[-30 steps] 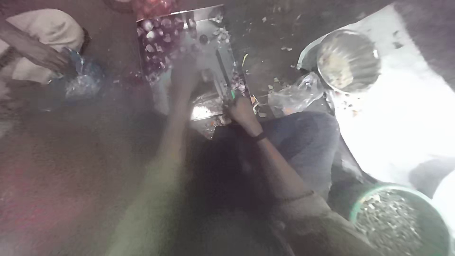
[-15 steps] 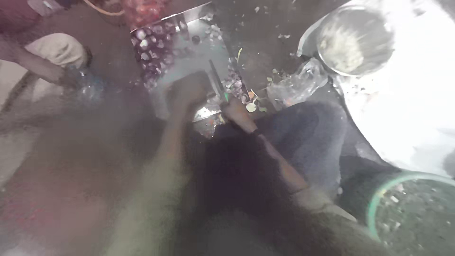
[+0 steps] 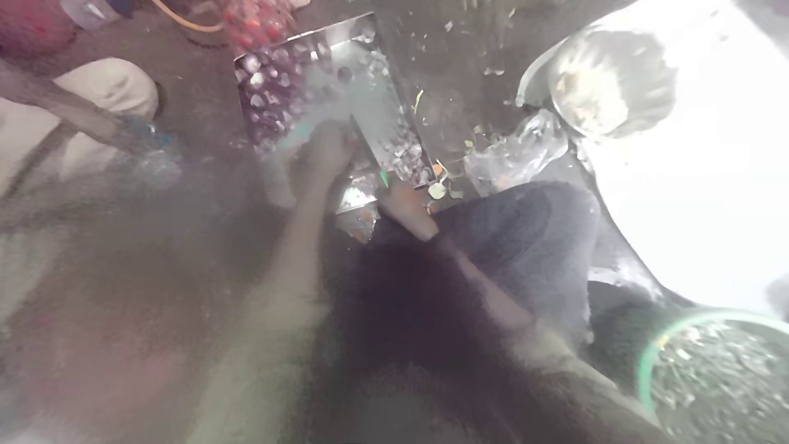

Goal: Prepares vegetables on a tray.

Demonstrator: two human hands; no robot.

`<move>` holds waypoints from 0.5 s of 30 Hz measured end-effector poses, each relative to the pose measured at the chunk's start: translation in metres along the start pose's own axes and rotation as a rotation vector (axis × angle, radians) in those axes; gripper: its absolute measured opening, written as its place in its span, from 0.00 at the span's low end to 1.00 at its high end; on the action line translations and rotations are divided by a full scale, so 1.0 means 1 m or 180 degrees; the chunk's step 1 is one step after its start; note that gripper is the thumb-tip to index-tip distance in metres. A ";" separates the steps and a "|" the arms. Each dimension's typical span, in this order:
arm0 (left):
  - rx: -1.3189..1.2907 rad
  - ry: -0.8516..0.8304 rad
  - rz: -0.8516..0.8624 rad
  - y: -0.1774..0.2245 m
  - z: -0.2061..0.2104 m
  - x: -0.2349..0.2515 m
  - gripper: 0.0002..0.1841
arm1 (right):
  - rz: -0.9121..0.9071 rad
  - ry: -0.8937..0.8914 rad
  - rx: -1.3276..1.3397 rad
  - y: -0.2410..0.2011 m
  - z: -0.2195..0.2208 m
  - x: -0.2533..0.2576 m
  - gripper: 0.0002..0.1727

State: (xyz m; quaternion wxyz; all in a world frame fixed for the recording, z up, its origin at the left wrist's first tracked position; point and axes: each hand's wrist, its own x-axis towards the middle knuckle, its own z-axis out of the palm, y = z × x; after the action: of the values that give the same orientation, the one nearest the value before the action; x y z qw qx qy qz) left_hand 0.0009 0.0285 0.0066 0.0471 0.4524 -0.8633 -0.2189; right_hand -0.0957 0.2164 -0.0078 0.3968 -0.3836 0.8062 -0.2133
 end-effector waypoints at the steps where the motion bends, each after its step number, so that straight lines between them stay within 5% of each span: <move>1: -0.0001 0.0099 -0.0035 0.001 -0.001 -0.001 0.15 | -0.0041 -0.0001 0.0022 0.003 0.000 -0.002 0.23; 15: -0.0010 0.0239 -0.0241 0.007 0.003 -0.010 0.13 | -0.0124 0.0211 -0.0339 0.004 0.002 -0.011 0.22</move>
State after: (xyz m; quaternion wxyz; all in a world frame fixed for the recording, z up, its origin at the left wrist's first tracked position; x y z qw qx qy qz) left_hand 0.0005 0.0408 0.0077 0.0719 0.4925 -0.8428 -0.2048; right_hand -0.0919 0.2275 -0.0067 0.3447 -0.4125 0.8215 -0.1903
